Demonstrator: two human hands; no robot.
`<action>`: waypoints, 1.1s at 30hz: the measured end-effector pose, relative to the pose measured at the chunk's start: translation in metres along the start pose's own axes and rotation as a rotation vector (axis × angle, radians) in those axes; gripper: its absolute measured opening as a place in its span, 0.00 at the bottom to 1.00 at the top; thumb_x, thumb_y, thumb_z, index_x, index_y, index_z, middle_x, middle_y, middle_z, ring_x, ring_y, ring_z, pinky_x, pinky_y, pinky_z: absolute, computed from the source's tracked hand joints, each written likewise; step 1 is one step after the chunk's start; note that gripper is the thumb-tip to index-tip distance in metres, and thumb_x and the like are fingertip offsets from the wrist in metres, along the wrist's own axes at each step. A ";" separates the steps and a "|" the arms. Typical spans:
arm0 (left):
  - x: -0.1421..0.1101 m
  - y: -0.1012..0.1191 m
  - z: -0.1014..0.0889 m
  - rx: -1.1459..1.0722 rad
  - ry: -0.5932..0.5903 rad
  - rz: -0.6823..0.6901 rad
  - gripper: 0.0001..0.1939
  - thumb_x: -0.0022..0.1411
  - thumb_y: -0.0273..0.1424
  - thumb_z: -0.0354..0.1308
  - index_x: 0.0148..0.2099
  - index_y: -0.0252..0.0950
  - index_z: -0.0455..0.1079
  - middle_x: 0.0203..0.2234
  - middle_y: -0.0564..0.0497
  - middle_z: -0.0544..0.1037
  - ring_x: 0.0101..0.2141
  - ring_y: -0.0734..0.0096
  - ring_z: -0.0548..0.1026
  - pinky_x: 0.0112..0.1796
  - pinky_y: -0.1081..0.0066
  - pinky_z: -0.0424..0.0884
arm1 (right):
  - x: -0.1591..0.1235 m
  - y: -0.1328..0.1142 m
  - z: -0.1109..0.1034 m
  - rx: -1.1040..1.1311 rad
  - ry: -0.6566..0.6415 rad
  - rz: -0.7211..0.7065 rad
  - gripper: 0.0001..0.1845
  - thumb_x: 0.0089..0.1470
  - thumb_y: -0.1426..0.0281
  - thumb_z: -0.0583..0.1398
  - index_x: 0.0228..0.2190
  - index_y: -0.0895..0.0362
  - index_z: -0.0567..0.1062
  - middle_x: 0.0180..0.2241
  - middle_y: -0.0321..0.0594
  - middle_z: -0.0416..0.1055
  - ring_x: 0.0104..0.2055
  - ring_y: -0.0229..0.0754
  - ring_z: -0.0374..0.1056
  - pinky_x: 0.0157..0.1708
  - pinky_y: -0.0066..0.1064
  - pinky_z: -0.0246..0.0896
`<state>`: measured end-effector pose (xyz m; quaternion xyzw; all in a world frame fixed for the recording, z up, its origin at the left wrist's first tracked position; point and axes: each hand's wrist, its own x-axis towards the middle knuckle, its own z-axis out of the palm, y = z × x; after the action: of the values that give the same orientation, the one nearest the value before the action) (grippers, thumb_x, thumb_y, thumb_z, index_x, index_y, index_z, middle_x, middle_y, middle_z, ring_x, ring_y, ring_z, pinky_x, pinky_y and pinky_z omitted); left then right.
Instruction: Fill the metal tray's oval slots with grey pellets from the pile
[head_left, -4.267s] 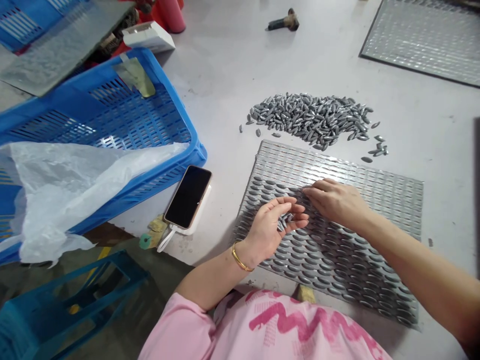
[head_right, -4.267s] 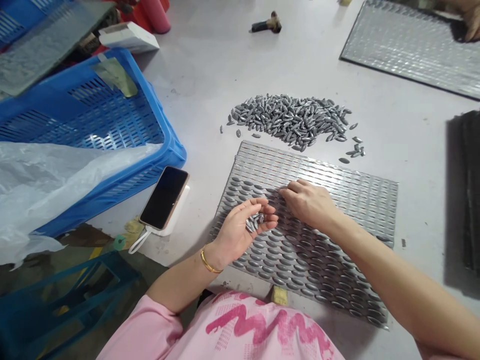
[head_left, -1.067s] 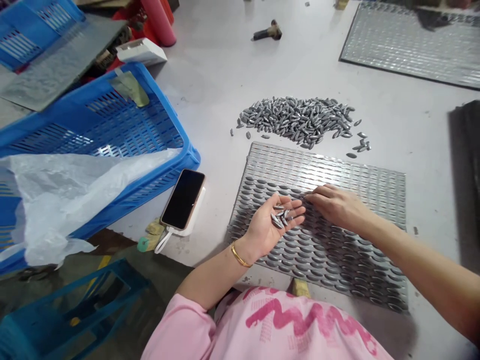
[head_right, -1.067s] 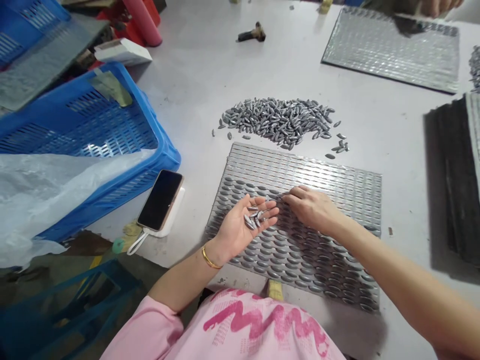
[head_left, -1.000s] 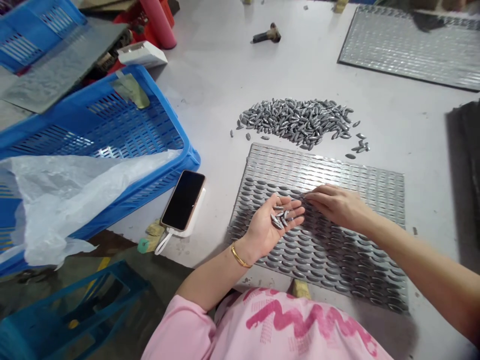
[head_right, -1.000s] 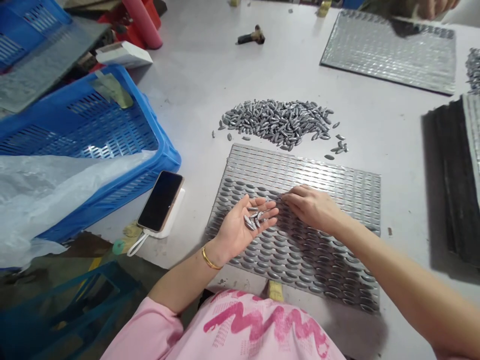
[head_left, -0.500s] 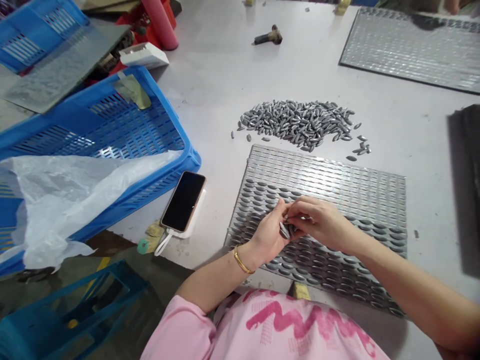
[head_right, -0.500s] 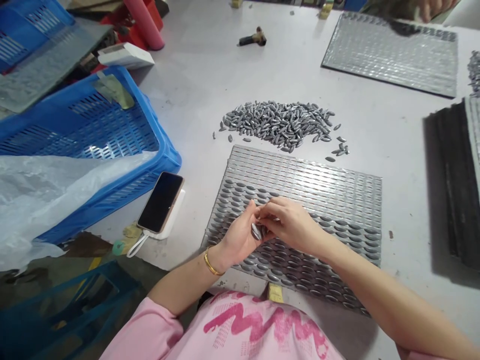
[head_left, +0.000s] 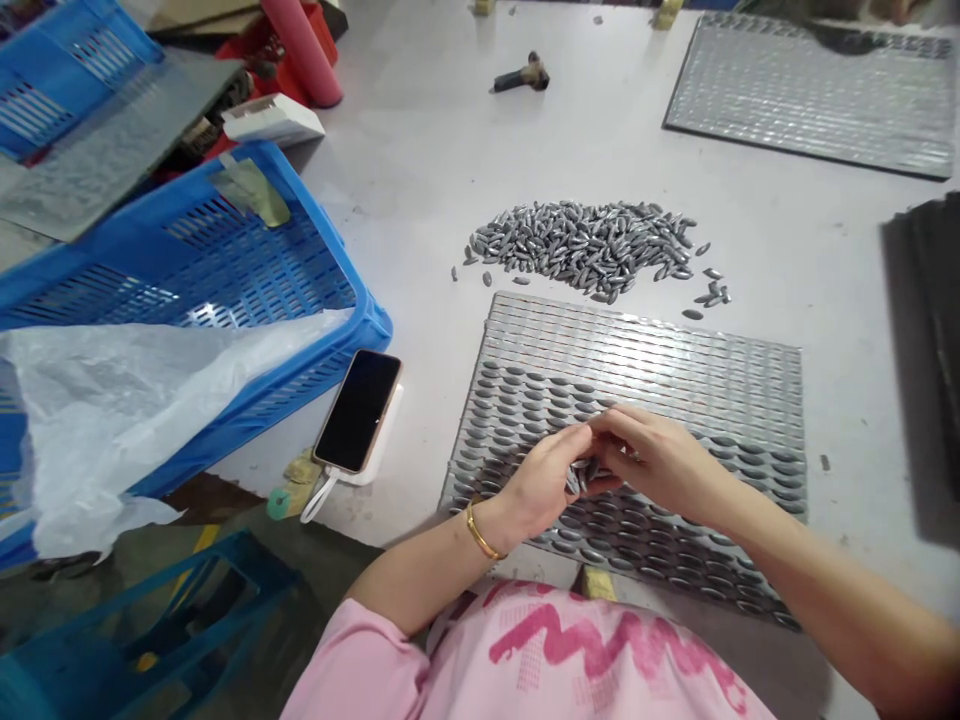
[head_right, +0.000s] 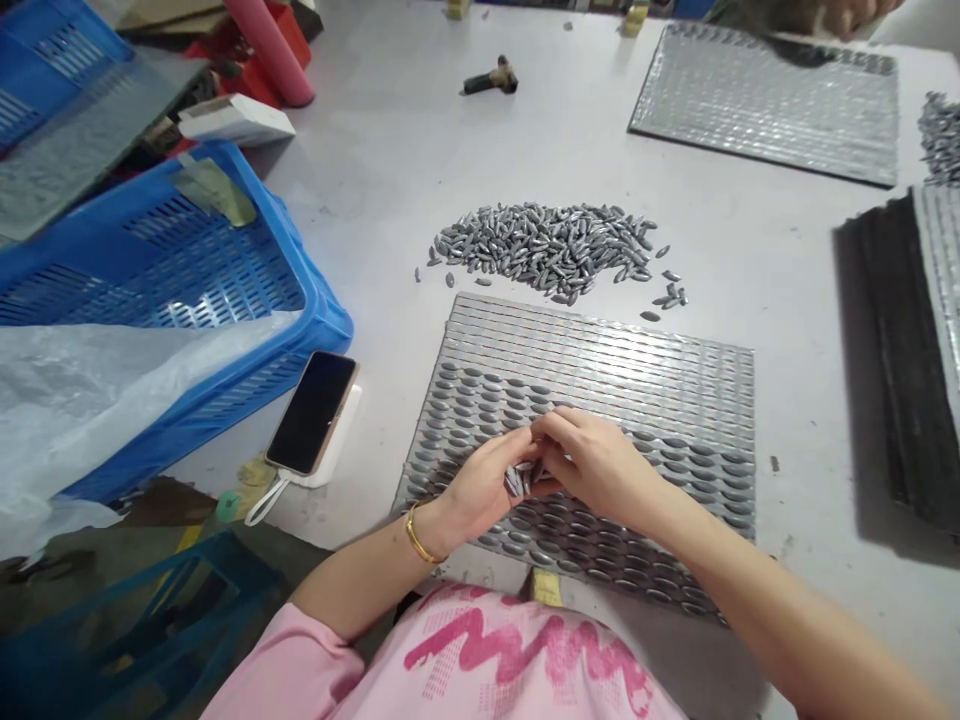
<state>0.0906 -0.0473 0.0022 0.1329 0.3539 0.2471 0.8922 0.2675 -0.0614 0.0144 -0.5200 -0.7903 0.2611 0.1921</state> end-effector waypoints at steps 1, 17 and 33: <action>0.000 0.000 0.000 0.018 -0.003 0.002 0.13 0.60 0.38 0.65 0.42 0.35 0.76 0.37 0.49 0.78 0.41 0.68 0.74 0.43 0.67 0.73 | -0.003 0.000 -0.002 0.014 0.043 -0.023 0.13 0.62 0.77 0.55 0.46 0.54 0.74 0.33 0.40 0.72 0.31 0.39 0.68 0.27 0.29 0.63; 0.005 -0.004 -0.004 0.307 0.003 0.060 0.19 0.53 0.43 0.69 0.33 0.33 0.69 0.24 0.54 0.73 0.21 0.80 0.71 0.21 0.78 0.62 | -0.023 -0.002 -0.015 0.134 0.132 -0.082 0.10 0.61 0.77 0.59 0.42 0.52 0.75 0.36 0.41 0.76 0.36 0.40 0.73 0.34 0.31 0.68; 0.003 0.032 -0.009 -0.271 0.217 0.084 0.12 0.64 0.24 0.50 0.47 0.28 0.71 0.38 0.39 0.81 0.38 0.60 0.83 0.43 0.64 0.79 | 0.006 0.074 0.006 -0.267 0.256 -0.101 0.09 0.62 0.72 0.57 0.38 0.53 0.79 0.35 0.41 0.79 0.36 0.43 0.73 0.34 0.34 0.67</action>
<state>0.0751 -0.0178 0.0069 -0.0013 0.4055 0.3427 0.8475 0.3157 -0.0333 -0.0355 -0.5297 -0.8121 0.0756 0.2330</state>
